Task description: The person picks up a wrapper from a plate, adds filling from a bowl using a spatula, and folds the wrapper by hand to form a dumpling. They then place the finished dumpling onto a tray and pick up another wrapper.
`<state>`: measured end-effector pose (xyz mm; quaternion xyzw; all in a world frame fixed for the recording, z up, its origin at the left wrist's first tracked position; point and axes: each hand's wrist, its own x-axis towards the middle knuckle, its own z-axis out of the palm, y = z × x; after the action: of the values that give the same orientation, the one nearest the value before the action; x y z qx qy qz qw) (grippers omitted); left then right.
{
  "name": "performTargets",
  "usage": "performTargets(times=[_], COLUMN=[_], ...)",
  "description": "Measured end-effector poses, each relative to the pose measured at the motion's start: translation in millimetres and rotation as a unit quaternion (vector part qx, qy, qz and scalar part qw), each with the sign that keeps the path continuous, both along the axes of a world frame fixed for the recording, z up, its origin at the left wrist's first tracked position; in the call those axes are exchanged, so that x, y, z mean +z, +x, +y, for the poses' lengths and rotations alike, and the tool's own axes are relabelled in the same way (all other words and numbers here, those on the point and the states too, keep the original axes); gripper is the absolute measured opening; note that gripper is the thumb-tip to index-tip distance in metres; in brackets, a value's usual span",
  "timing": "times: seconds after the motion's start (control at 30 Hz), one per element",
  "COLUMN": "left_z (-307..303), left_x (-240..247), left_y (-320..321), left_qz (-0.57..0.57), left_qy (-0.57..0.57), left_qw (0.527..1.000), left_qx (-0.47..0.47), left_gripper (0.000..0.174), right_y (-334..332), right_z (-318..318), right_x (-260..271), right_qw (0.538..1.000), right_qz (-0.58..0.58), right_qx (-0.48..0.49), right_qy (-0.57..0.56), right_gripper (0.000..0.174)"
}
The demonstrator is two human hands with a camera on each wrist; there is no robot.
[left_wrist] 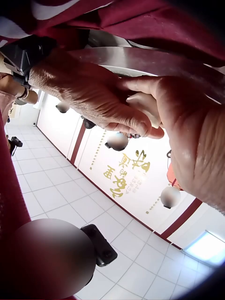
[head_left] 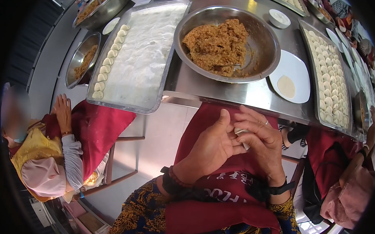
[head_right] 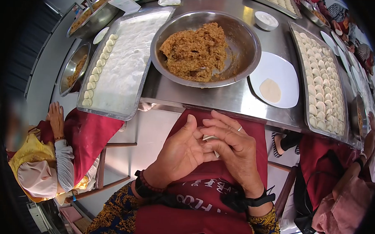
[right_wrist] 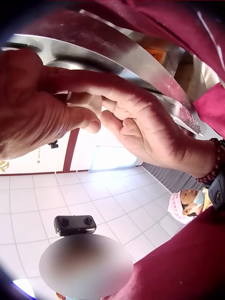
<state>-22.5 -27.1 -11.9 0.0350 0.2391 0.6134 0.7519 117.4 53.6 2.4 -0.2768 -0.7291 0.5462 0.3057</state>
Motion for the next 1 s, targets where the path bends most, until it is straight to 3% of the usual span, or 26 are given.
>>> performTargets(times=[0.47,1.0], left_z=[0,0], left_x=[2,6], left_y=[2,4], left_qz=[-0.010,-0.028], left_qy=[0.007,0.016], left_qw=[1.000,0.998], left_qx=[0.011,0.056], left_gripper=[0.070,0.065], right_y=[-1,-1], right_z=[-1,-2], right_x=[0,-6], right_qw=[0.999,0.997], right_qz=[0.026,0.066], right_qx=[-0.020,-0.035], right_qy=[-0.029,-0.030], right_gripper=[0.015,0.017])
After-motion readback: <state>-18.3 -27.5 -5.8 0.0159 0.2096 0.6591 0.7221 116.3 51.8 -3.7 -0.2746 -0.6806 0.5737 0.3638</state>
